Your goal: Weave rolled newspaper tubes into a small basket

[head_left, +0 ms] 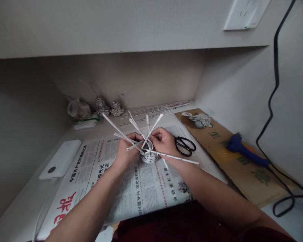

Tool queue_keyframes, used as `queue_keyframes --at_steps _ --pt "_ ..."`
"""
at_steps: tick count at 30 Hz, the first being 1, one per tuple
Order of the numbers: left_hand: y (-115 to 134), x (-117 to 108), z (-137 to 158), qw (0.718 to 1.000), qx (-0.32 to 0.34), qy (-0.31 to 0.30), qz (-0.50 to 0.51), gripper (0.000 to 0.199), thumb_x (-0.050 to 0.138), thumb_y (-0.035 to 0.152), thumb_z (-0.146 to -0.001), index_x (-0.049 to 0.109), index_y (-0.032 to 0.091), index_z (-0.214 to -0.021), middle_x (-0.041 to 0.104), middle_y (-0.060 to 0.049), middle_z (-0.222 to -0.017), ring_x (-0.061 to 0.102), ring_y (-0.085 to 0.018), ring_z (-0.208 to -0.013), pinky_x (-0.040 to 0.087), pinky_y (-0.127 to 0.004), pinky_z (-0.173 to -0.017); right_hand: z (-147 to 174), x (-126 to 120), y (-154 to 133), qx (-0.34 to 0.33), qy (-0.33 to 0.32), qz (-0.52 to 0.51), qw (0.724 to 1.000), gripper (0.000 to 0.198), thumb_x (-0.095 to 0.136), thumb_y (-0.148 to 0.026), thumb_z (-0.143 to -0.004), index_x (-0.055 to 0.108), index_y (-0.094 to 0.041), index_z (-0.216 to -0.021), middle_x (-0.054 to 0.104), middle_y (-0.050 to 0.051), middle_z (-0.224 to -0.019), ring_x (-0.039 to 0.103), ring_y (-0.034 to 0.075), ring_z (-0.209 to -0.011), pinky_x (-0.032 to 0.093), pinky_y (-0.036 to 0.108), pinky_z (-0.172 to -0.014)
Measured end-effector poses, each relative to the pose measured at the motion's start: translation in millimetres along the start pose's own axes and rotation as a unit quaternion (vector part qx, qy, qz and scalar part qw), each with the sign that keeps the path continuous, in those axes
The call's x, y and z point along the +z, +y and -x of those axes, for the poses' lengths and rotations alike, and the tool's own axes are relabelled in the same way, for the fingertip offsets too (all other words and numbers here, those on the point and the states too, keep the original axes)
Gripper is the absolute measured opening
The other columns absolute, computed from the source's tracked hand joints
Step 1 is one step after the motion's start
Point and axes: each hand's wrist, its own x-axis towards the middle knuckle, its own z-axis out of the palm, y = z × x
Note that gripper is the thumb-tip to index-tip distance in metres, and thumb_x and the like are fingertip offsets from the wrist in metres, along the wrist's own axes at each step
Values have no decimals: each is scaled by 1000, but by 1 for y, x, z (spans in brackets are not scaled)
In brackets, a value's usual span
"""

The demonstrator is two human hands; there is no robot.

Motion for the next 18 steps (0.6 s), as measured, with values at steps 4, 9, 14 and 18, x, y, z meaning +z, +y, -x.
queue_keyframes --at_steps 4,9,14,18 --pt "5 3 1 1000 5 9 21 13 74 22 -63 65 13 -66 67 -2 -63 58 -11 -54 45 -21 -52 -3 0 -2 123 -24 -114 986 19 68 -33 -67 56 -20 -71 61 -4 -58 54 11 -47 42 22 -46" --pt "20 5 4 1000 -20 9 4 14 76 21 -61 69 13 -70 70 -3 -66 61 -13 -55 45 -21 -51 -2 -4 -9 153 -55 -159 974 19 69 -30 -66 54 -20 -69 59 -5 -56 51 10 -43 42 21 -42" --pt "13 5 3 1000 -24 -5 -6 10 74 22 -64 70 13 -67 68 -3 -60 60 -13 -53 44 -21 -49 -3 -7 -11 191 -45 -133 972 11 65 -25 -67 56 -20 -71 57 -5 -54 51 11 -40 39 22 -37" --pt "6 6 3 999 -33 -16 26 12 75 22 -64 71 13 -70 70 -4 -63 61 -13 -53 46 -22 -51 -6 -10 -13 222 -52 -124 966 7 63 -17 -66 56 -19 -68 54 -5 -48 46 9 -36 33 20 -34"
